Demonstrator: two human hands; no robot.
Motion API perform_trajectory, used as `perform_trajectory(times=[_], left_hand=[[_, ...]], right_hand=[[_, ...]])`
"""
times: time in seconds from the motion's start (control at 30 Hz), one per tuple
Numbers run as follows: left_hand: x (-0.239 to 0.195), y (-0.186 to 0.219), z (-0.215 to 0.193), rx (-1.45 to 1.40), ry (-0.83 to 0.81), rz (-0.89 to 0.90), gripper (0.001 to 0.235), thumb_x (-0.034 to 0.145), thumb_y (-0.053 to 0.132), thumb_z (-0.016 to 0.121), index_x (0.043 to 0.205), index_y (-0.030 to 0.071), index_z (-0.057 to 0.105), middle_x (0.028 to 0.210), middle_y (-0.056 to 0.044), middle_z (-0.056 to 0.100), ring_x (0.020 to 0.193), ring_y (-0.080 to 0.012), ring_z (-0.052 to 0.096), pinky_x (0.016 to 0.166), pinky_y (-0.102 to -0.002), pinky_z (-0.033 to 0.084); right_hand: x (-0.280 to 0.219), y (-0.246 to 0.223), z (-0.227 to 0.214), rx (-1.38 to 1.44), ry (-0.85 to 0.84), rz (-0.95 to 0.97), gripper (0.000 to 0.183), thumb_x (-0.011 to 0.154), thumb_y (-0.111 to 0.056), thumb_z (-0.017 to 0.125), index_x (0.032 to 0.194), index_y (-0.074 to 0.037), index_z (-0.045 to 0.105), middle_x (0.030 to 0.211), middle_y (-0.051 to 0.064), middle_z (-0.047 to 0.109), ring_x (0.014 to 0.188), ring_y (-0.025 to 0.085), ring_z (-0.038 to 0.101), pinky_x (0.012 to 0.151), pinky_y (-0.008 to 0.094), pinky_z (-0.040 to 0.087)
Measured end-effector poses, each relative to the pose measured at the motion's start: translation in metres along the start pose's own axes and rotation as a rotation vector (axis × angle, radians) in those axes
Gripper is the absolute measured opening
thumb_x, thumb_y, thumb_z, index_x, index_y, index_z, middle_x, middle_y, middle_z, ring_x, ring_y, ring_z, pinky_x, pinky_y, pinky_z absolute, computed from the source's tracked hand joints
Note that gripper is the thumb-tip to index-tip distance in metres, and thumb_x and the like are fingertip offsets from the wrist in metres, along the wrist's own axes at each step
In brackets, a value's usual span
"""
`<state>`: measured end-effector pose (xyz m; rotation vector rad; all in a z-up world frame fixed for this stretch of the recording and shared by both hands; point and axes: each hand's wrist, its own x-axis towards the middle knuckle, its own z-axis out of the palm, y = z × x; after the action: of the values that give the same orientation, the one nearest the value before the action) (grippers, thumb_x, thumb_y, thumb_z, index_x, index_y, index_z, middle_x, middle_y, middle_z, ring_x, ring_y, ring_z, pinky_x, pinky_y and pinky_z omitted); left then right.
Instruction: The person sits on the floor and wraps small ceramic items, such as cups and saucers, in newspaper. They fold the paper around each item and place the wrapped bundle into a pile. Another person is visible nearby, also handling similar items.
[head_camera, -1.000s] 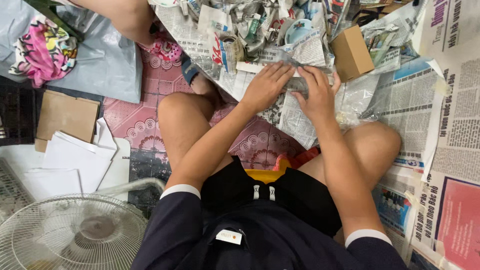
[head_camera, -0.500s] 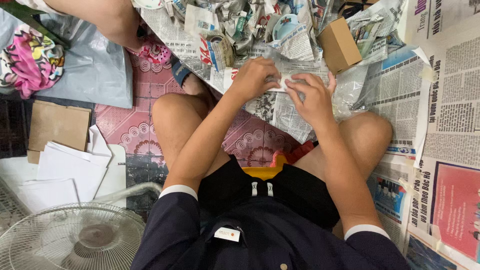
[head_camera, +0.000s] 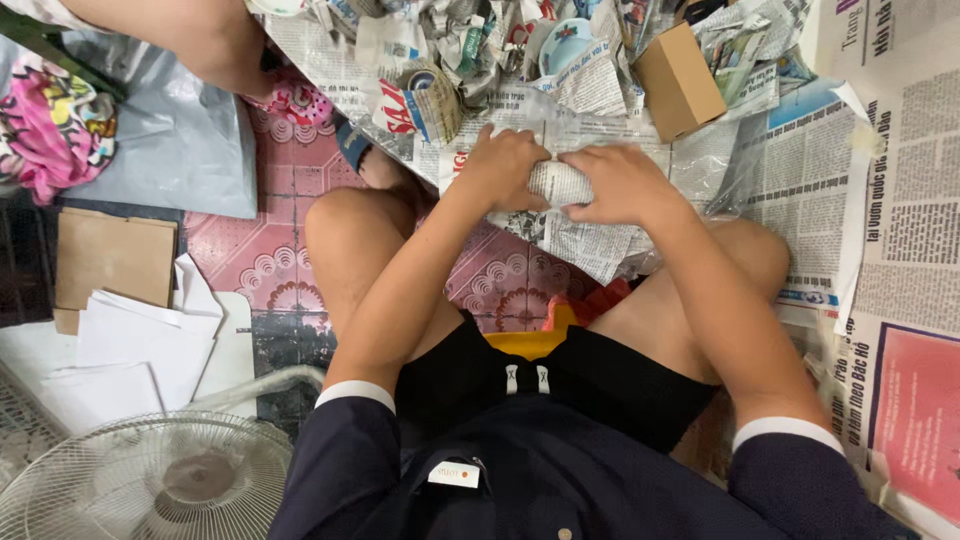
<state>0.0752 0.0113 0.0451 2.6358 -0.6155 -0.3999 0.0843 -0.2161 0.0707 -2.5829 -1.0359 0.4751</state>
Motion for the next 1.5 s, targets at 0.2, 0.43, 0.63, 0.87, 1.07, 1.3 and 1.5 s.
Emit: perform_trajectory(times=[0.2,0.43,0.63,0.87,1.07,1.3,1.5], left_hand=[[0.005,0.004,-0.009,0.116,-0.005,0.065,0.074,0.052,0.046,0.094,0.113,0.012,0.071,0.11,-0.013,0.068,0.112,-0.0347,0.065,0.115,-0.067,0.026],[0.015,0.005,-0.003,0.166,0.258,0.127,0.081,0.05,0.037,0.094,0.116,0.007,0.06,0.116,-0.015,0.064,0.114,-0.0349,0.06,0.11,-0.065,0.031],[0.018,0.001,0.006,0.104,0.359,0.14,0.08,0.061,0.024,0.091,0.128,0.008,0.05,0.117,-0.014,0.063,0.114,-0.0341,0.058,0.099,-0.052,0.042],[0.012,0.004,0.009,0.11,0.405,0.189,0.072,0.068,0.015,0.084,0.13,0.008,0.048,0.123,-0.014,0.062,0.121,-0.0341,0.057,0.102,-0.049,0.043],[-0.004,-0.005,0.011,0.012,0.323,0.238,0.07,0.072,0.02,0.087,0.129,0.007,0.049,0.133,-0.02,0.057,0.129,-0.0388,0.05,0.109,-0.063,0.032],[-0.004,0.003,0.015,0.133,0.292,0.141,0.078,0.07,0.018,0.086,0.139,0.007,0.051,0.128,-0.013,0.058,0.125,-0.0338,0.054,0.111,-0.06,0.036],[0.0,0.012,0.005,0.148,0.343,0.1,0.078,0.063,0.019,0.086,0.133,0.006,0.055,0.125,-0.013,0.056,0.123,-0.0337,0.052,0.11,-0.062,0.035]], right_hand=[[0.002,-0.003,0.004,0.033,0.061,0.082,0.074,0.061,-0.034,0.088,0.127,-0.007,0.066,0.118,0.017,0.068,0.108,0.037,0.064,0.093,0.048,0.051],[0.001,0.002,0.011,-0.052,0.3,0.098,0.071,0.065,-0.026,0.091,0.128,-0.01,0.064,0.121,0.012,0.065,0.119,0.033,0.059,0.103,0.048,0.041],[0.007,0.001,0.016,-0.14,0.431,0.071,0.074,0.068,-0.023,0.092,0.134,-0.008,0.061,0.129,0.01,0.061,0.128,0.03,0.054,0.114,0.051,0.032],[-0.005,0.006,0.013,0.016,0.394,0.037,0.066,0.085,-0.03,0.089,0.139,-0.007,0.057,0.133,0.014,0.064,0.129,0.031,0.058,0.121,0.057,0.021],[-0.009,0.0,0.016,-0.015,0.391,0.053,0.063,0.077,-0.028,0.091,0.129,-0.013,0.059,0.119,0.008,0.066,0.122,0.029,0.062,0.119,0.055,0.025],[-0.008,-0.019,0.016,-0.133,0.404,0.042,0.09,0.068,-0.024,0.092,0.149,-0.01,0.054,0.127,0.013,0.059,0.126,0.03,0.053,0.114,0.055,0.027],[0.007,0.0,0.022,-0.057,0.291,0.055,0.077,0.086,-0.034,0.084,0.148,-0.004,0.049,0.132,0.018,0.056,0.129,0.035,0.05,0.115,0.054,0.026]])
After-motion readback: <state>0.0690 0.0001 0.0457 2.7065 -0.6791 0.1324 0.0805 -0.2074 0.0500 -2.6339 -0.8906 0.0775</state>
